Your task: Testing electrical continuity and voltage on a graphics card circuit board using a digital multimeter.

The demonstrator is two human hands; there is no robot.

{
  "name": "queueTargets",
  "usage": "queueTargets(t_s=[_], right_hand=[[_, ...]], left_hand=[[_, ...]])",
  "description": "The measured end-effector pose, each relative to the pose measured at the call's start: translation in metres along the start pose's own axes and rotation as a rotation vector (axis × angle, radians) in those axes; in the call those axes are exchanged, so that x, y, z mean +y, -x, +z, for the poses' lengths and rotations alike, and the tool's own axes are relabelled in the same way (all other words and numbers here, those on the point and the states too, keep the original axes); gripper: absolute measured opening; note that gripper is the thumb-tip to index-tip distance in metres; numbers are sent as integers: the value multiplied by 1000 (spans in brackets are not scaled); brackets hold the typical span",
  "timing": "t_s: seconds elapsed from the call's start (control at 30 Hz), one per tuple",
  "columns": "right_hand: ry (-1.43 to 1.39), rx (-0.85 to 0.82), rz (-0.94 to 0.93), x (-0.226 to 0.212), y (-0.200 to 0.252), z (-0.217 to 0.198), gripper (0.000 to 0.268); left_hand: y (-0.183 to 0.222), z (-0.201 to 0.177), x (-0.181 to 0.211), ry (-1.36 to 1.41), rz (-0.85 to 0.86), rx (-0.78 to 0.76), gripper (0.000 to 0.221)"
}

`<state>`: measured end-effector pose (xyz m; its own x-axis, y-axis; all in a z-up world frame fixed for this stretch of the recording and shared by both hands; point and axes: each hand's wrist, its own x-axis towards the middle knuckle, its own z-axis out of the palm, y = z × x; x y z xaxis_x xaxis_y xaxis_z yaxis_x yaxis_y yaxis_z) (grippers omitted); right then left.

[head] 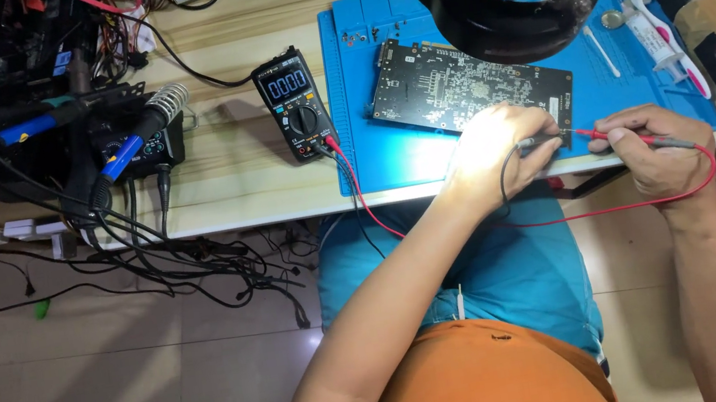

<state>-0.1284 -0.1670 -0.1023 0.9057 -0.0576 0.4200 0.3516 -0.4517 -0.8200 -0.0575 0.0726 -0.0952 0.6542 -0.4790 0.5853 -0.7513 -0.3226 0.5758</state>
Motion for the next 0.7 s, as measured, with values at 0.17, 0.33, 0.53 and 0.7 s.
queueTargets(t_s=[0.17,0.33,0.53,0.7], right_hand=[[-3,-3,10,-2,0,0,11],[25,-4,4,-6,0,0,11],[39,-8,2,-5,-1,-1,12],[24,1,30,-7,-1,1,12]], left_hand=[[1,4,-4,2,17,1,15],[1,2,-2,10,31,18,15],[1,2,-2,21,20,7,15],[-1,0,-1,16,-1,-10,14]])
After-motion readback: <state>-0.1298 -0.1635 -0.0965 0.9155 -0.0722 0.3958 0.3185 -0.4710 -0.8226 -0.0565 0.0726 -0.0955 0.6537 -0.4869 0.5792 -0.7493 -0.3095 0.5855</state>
